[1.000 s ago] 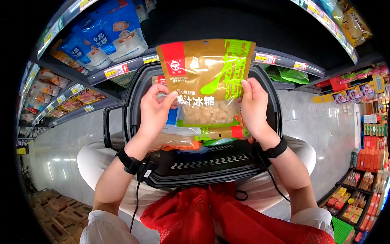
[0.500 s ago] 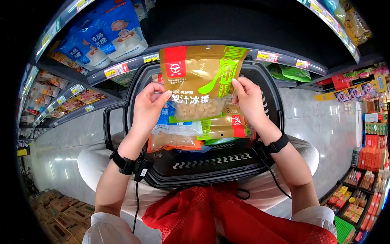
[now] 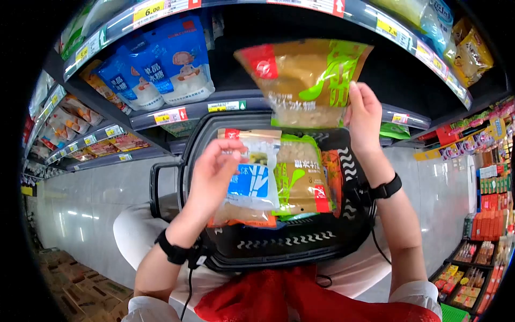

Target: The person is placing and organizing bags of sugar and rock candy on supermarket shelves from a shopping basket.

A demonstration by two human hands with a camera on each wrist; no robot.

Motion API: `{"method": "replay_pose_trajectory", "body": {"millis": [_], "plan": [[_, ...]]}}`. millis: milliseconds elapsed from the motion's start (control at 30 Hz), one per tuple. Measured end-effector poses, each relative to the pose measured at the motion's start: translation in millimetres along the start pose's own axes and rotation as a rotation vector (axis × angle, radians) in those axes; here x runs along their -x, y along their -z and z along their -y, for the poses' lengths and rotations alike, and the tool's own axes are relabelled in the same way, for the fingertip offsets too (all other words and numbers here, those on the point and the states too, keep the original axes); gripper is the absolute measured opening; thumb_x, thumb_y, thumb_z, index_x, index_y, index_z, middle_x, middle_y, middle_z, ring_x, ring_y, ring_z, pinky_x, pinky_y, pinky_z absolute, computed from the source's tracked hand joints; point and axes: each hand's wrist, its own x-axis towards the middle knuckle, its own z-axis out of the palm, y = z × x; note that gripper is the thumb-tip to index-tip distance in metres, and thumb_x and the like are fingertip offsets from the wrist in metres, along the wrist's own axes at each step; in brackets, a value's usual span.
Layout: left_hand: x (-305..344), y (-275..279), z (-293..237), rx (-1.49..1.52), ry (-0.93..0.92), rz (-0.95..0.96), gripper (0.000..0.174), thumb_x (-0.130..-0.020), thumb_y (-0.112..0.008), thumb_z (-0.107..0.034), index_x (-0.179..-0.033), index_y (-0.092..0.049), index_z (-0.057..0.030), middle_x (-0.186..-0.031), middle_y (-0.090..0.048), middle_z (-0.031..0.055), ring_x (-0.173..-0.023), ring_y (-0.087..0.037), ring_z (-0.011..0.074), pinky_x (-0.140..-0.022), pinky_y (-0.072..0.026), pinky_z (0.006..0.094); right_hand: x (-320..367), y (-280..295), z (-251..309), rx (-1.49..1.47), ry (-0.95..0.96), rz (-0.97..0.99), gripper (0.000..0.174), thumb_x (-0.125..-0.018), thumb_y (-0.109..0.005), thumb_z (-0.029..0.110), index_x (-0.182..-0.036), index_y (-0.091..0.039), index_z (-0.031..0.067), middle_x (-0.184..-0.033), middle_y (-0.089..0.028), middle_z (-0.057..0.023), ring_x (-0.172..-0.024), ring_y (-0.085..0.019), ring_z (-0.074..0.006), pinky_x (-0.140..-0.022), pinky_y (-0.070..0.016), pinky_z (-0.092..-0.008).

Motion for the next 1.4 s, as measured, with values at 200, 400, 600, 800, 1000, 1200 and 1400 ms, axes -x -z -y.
{"method": "replay_pose_trajectory", "body": {"millis": [200,400,600,800,1000,1200,1400], "plan": [[-1,4,-1,0.079,0.021,0.038,0.015,-0.087,-0.046,-0.008,-0.101,-0.048,-0.0032,-0.097,-0.055,0.0059,-0.085,-0.055,0.0131,-0.070,-0.0422,0.0243,-89,-51,-25,-0.030,-0.026,-0.081,0.020,-0.089,-0.047,0.020,-0.085,-0.056,0.0024,-0.052,-0.042,0.0025,-0.041,-0.036,-0.0051,-0.039,-0.0295,-0.0206],[-12,17,-13,0.098,0.132,0.040,0.013,-0.087,-0.046,-0.006,-0.100,-0.047,-0.0015,-0.097,-0.055,0.0078,-0.086,-0.056,0.0144,-0.071,-0.0433,0.0253,-231,-86,-122,0.098,0.505,-0.029,0.013,-0.087,-0.047,0.012,-0.087,-0.056,0.0028,-0.065,-0.048,-0.0023,-0.053,-0.041,-0.0101,-0.046,-0.0347,-0.0247],[-28,30,-15,0.201,0.219,0.032,0.017,-0.086,-0.047,-0.001,-0.102,-0.046,0.0017,-0.098,-0.054,0.0102,-0.089,-0.055,0.0150,-0.081,-0.0415,0.0266,-283,-143,-114,-0.208,0.336,0.022,0.013,-0.086,-0.050,0.013,-0.092,-0.055,0.0034,-0.073,-0.052,-0.0034,-0.059,-0.044,-0.0115,-0.050,-0.0371,-0.0261],[-22,30,-14,0.126,0.228,0.008,0.015,-0.087,-0.046,-0.007,-0.099,-0.046,0.0006,-0.096,-0.055,0.0104,-0.085,-0.056,0.0167,-0.073,-0.0431,0.0280,-299,-168,-133,-0.090,0.328,0.018,0.013,-0.086,-0.050,0.013,-0.093,-0.055,0.0033,-0.075,-0.052,-0.0037,-0.061,-0.045,-0.0118,-0.051,-0.0375,-0.0263],[-18,27,-18,0.109,0.177,0.030,0.015,-0.086,-0.046,-0.007,-0.099,-0.046,0.0010,-0.096,-0.054,0.0101,-0.085,-0.056,0.0166,-0.074,-0.0428,0.0278,-296,-167,-143,-0.003,0.291,-0.031,0.014,-0.086,-0.050,0.013,-0.095,-0.054,0.0032,-0.076,-0.053,-0.0040,-0.063,-0.046,-0.0120,-0.052,-0.0379,-0.0264],[-16,27,-15,0.107,0.196,0.062,0.016,-0.085,-0.045,-0.001,-0.101,-0.045,0.0012,-0.096,-0.054,0.0100,-0.085,-0.056,0.0169,-0.075,-0.0429,0.0276,-295,-148,-150,0.032,0.234,-0.059,0.015,-0.086,-0.050,0.014,-0.096,-0.054,0.0032,-0.078,-0.053,-0.0043,-0.065,-0.046,-0.0122,-0.054,-0.0384,-0.0266],[-16,28,-19,0.119,0.196,0.105,0.014,-0.087,-0.046,-0.002,-0.101,-0.045,0.0001,-0.093,-0.053,0.0050,-0.087,-0.051,0.0105,-0.078,-0.0394,0.0223,-301,-149,-156,0.046,0.218,-0.064,0.016,-0.086,-0.050,0.014,-0.097,-0.053,0.0031,-0.080,-0.053,-0.0046,-0.066,-0.047,-0.0125,-0.055,-0.0388,-0.0267]]}}
